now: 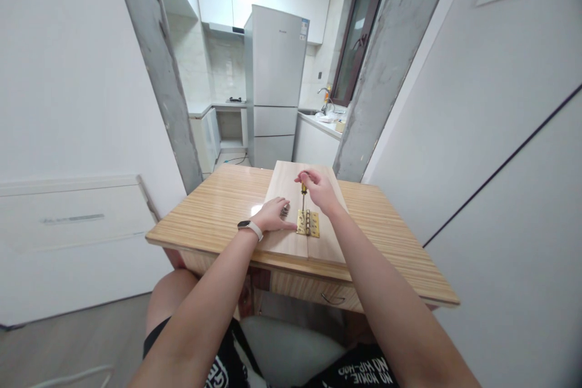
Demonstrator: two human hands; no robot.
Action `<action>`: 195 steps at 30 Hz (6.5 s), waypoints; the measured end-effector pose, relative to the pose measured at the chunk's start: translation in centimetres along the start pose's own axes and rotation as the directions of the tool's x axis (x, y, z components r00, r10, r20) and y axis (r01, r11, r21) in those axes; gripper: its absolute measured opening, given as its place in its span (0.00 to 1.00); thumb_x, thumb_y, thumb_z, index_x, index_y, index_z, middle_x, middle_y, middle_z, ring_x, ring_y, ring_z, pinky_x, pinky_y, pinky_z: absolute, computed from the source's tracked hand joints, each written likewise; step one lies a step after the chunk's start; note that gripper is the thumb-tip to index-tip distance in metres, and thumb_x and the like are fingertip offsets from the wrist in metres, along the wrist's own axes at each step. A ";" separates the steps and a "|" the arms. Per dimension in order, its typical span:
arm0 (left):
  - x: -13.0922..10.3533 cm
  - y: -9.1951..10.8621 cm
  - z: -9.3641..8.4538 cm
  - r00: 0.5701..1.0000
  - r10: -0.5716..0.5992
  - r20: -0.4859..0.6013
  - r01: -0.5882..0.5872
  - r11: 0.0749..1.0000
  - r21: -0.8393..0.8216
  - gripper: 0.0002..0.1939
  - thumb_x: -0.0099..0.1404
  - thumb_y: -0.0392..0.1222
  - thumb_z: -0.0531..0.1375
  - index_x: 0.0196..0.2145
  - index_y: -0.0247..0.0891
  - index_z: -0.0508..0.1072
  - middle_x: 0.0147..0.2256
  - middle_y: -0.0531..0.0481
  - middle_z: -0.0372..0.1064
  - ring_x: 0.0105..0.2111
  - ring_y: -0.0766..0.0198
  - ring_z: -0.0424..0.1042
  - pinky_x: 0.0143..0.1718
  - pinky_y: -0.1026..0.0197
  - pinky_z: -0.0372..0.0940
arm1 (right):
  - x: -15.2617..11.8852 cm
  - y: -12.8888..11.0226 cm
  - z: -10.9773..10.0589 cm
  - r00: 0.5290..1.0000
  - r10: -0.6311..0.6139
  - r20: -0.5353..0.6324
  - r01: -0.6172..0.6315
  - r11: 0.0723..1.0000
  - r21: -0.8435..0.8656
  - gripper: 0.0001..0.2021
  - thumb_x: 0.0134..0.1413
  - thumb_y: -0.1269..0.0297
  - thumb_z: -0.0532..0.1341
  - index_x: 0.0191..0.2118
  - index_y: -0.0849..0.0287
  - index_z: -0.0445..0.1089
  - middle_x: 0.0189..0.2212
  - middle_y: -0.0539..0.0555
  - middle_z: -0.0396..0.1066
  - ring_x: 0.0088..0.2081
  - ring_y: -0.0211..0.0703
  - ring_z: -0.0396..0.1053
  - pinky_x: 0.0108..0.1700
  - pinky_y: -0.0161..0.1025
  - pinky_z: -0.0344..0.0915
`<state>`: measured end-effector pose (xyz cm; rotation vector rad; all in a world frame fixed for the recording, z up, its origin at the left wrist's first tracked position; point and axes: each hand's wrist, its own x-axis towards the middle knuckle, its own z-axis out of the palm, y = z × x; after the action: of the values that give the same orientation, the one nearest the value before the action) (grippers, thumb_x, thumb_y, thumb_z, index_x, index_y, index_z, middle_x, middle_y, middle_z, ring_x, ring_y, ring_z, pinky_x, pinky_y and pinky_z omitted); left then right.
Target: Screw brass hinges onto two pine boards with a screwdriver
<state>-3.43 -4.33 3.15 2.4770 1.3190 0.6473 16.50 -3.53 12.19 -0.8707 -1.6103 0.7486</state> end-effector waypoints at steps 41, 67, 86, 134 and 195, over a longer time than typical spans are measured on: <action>-0.7 2.7 -0.9 0.982 -0.096 0.160 0.087 0.994 0.065 0.46 0.54 0.79 0.64 0.66 0.61 0.69 0.73 0.44 0.51 0.73 0.31 0.44 0.71 0.34 0.42 | -1.0 0.6 -1.9 0.997 0.037 0.061 -0.039 0.998 0.044 0.23 0.65 0.46 0.57 0.58 0.53 0.70 0.47 0.58 0.74 0.42 0.45 0.75 0.33 0.37 0.71; -0.7 2.8 -0.6 0.983 -0.092 0.156 0.081 0.994 0.079 0.45 0.55 0.79 0.63 0.66 0.62 0.69 0.73 0.47 0.52 0.73 0.30 0.45 0.71 0.33 0.43 | -1.5 0.0 -1.0 0.996 0.045 0.071 -0.053 0.992 0.112 0.23 0.61 0.46 0.62 0.57 0.51 0.72 0.52 0.59 0.75 0.42 0.45 0.75 0.35 0.41 0.76; -0.8 3.3 -1.1 0.976 -0.109 0.188 0.087 0.989 0.120 0.47 0.54 0.83 0.60 0.67 0.65 0.66 0.73 0.50 0.51 0.74 0.32 0.44 0.72 0.34 0.41 | -1.5 0.4 -0.9 0.998 -0.006 0.059 0.003 0.999 0.053 0.22 0.63 0.50 0.62 0.57 0.53 0.72 0.43 0.57 0.76 0.42 0.46 0.77 0.33 0.37 0.75; -0.9 3.6 -1.3 0.970 -0.118 0.212 0.093 0.988 0.121 0.47 0.55 0.82 0.60 0.68 0.63 0.66 0.75 0.50 0.48 0.74 0.33 0.42 0.73 0.35 0.40 | -1.8 0.2 -0.7 0.998 -0.031 -0.059 0.031 1.000 -0.001 0.18 0.58 0.51 0.66 0.51 0.52 0.70 0.46 0.56 0.77 0.45 0.48 0.78 0.31 0.37 0.76; -0.7 3.1 -0.9 0.974 -0.105 0.199 0.079 0.988 0.134 0.47 0.55 0.82 0.60 0.68 0.63 0.66 0.75 0.51 0.48 0.74 0.33 0.43 0.73 0.35 0.40 | -2.1 0.1 -1.1 1.000 -0.011 0.004 0.011 1.000 0.028 0.16 0.60 0.55 0.63 0.52 0.53 0.73 0.43 0.56 0.78 0.46 0.48 0.79 0.35 0.38 0.73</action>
<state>-2.03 -6.60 5.02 2.4816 1.4216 0.2850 17.88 -5.20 11.21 -0.8399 -1.6034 0.7637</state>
